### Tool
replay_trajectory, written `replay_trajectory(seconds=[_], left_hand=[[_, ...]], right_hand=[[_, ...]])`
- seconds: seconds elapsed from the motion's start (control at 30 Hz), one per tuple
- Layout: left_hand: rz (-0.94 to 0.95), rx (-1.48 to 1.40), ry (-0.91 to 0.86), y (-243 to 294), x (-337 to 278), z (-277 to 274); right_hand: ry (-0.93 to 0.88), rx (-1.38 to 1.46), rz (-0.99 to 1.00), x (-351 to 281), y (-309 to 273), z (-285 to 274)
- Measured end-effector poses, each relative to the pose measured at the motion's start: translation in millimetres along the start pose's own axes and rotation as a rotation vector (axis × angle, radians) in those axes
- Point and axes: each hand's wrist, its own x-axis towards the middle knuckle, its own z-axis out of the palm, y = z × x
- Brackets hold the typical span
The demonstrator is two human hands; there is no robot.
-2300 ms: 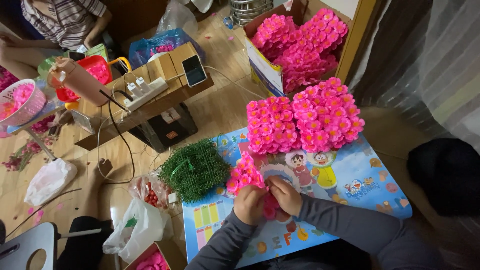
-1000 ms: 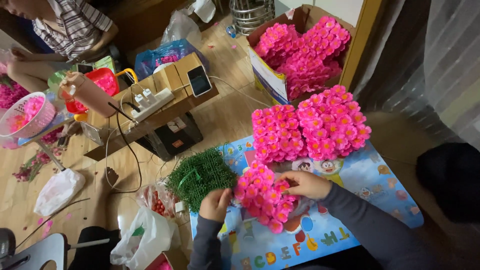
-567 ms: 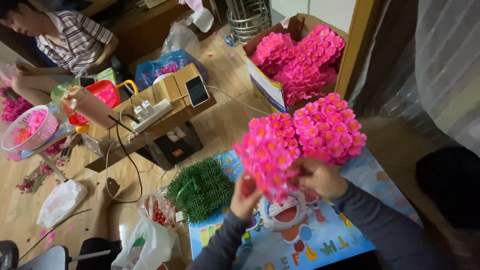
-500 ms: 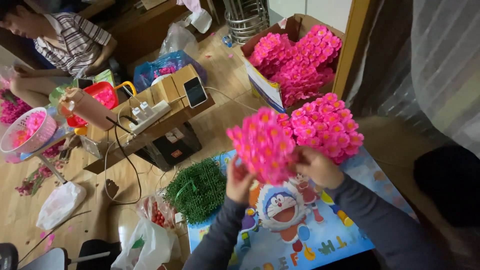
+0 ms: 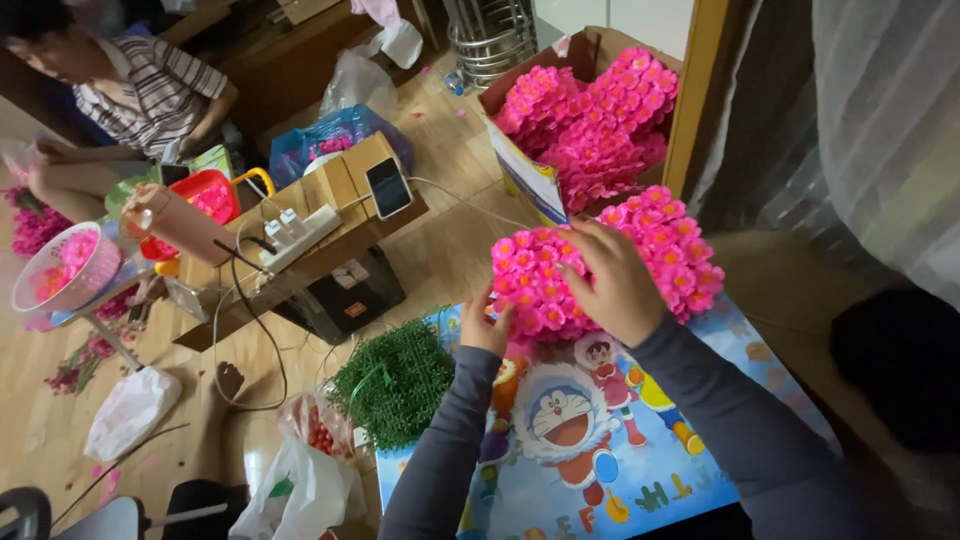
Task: The person is manually attaching small pink artificial flowers to a larger floral arrangement base by pressing the stems into the structure.
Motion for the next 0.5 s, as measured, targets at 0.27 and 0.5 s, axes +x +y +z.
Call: replay_trajectory(seconds=[0.27, 0.5], left_hand=[[0.397, 0.248, 0.0, 10.0, -57.6, -110.6], [0.066, 0.475, 0.533, -74.4, -66.1, -236.1]], right_hand=[[-0.992, -0.332, 0.344, -9.1, -18.1, 87.4], [-0.165, -0.398, -0.107, -13.1, -69.6, 99.7]])
